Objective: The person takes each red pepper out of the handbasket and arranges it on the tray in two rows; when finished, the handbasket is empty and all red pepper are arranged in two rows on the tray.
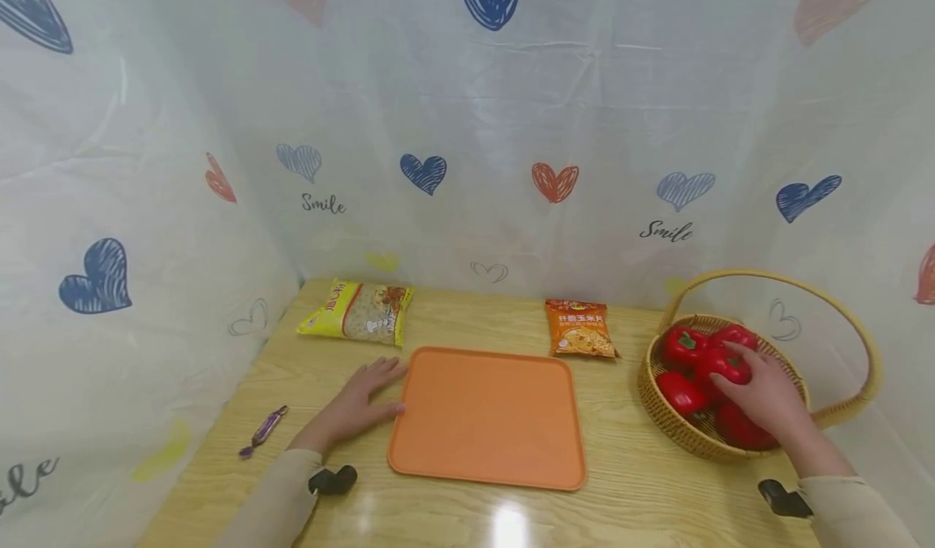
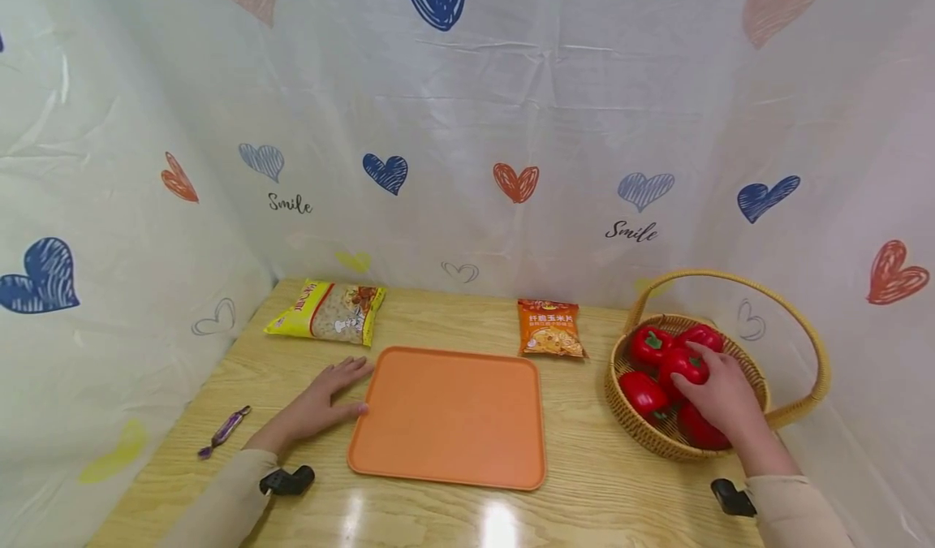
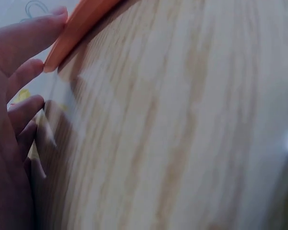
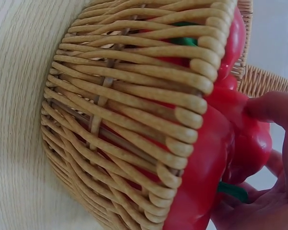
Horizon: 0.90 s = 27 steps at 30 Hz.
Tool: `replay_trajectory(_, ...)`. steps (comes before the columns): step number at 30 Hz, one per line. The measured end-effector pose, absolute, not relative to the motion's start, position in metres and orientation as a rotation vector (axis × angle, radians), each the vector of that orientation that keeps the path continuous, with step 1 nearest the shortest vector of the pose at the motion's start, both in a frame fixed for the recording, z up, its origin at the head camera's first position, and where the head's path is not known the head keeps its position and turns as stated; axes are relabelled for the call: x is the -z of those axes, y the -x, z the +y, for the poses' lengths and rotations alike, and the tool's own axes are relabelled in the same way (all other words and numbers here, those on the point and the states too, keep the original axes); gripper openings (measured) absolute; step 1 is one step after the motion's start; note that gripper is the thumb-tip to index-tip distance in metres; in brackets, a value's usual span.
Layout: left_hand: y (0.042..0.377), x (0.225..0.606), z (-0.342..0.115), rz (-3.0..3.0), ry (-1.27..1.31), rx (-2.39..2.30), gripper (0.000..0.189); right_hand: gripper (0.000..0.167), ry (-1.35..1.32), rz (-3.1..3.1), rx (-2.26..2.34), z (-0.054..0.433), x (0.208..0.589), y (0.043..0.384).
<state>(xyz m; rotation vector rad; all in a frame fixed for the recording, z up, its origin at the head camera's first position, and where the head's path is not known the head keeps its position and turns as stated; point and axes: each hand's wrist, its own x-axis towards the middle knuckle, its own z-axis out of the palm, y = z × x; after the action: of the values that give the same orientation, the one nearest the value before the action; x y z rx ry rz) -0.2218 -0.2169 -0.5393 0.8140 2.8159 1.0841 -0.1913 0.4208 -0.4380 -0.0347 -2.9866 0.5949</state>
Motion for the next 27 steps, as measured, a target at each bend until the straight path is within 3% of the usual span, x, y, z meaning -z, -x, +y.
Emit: replay_trajectory(27,0.224,0.541,-0.219,2.795,-0.826,-1.000,0.074,0.058,-0.018,-2.917,-0.559,0.410,0.441,0.189)
